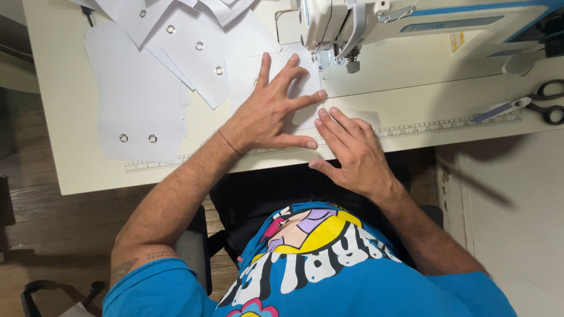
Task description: Trimming and cutting small white material components using scissors at a sewing station
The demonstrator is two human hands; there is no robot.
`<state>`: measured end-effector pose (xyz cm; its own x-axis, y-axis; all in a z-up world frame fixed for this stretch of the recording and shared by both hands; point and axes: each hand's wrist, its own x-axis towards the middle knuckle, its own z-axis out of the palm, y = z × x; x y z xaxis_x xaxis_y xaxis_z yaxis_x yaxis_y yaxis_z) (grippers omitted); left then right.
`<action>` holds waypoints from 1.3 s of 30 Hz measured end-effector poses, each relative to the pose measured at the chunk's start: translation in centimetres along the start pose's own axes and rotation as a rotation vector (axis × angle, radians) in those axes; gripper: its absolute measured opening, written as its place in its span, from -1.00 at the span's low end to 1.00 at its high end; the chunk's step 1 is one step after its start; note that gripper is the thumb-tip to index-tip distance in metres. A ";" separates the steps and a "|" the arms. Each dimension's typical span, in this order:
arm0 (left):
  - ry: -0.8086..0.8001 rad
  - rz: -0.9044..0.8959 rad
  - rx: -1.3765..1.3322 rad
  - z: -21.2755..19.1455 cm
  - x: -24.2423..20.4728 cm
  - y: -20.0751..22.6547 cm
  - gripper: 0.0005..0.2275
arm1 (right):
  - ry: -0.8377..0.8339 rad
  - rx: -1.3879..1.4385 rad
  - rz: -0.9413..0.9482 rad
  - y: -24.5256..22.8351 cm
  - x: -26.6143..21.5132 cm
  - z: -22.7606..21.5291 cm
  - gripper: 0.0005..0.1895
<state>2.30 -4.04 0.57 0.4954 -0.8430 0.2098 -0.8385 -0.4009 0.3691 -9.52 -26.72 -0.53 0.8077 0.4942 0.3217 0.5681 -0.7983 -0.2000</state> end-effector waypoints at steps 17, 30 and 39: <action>0.011 0.021 -0.083 -0.3 0.7 -2.0 -0.23 | -0.071 0.019 0.086 -0.3 1.2 -0.1 -0.14; 0.041 0.084 -0.073 -0.9 0.8 -3.4 -0.30 | -0.041 -0.033 0.083 0.2 2.2 0.3 -0.18; 0.030 0.091 -0.075 -1.0 1.1 -4.4 -0.32 | -0.068 -0.033 0.107 0.5 3.0 0.3 -0.14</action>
<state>6.81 -2.80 0.09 0.4258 -0.8629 0.2722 -0.8613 -0.2945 0.4140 -6.72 -25.52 0.03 0.8728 0.4268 0.2367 0.4736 -0.8579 -0.1993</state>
